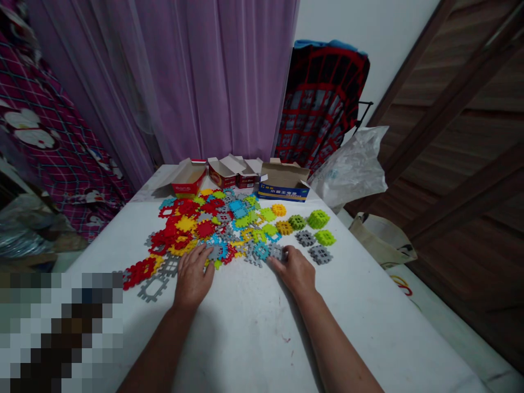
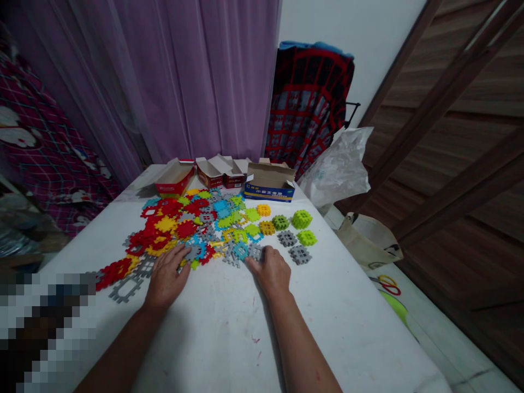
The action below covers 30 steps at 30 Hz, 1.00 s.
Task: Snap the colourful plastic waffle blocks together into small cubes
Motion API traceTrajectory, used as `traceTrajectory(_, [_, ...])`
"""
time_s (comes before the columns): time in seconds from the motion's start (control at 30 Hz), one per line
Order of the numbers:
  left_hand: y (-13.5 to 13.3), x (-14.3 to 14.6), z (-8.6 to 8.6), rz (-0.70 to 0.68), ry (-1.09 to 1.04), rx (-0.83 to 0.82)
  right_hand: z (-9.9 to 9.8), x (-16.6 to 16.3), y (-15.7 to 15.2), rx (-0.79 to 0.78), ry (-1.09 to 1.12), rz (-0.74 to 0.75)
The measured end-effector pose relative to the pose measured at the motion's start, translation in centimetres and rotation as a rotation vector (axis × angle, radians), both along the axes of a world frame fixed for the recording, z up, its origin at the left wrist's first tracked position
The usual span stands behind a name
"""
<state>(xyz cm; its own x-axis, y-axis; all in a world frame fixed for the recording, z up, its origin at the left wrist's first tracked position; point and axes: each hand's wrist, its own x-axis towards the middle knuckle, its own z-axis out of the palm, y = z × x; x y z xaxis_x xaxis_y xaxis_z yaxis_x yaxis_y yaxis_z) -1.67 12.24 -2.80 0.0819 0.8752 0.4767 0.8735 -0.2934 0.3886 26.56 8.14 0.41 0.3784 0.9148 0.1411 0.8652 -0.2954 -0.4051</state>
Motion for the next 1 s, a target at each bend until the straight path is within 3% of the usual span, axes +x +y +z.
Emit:
traceTrajectory(0.13, [0.0,0.0,0.1,0.0,-0.005,0.003,-0.1,0.6,-0.1,0.031,0.12,0.027])
traceTrajectory(0.3, [-0.1,0.1,0.1,-0.008,-0.014,0.015,-1.1,2.9,0.4,0.224,0.115,0.24])
traceTrajectory(0.43, [-0.1,0.1,0.3,-0.008,-0.003,0.0,-1.6,3.4,0.5,0.181,0.056,0.285])
traceTrajectory(0.57, [-0.1,0.1,0.4,-0.018,0.021,-0.011,-1.9,2.5,0.3,0.232,0.047,0.213])
traceTrajectory(0.7, [-0.1,0.0,0.5,-0.02,0.03,-0.015,-1.7,2.3,-0.7,0.435,0.034,0.138])
traceTrajectory(0.83, [0.0,-0.1,0.4,-0.017,0.032,-0.018,-1.2,5.7,-2.5,0.598,0.018,-0.084])
traceTrajectory(0.9, [0.0,-0.1,0.4,-0.02,0.033,-0.022,-1.1,8.1,-3.2,0.605,0.016,-0.224])
traceTrajectory(1.0, [0.0,-0.1,0.5,-0.022,0.03,-0.02,-1.4,10.5,-3.7,0.563,0.048,-0.312])
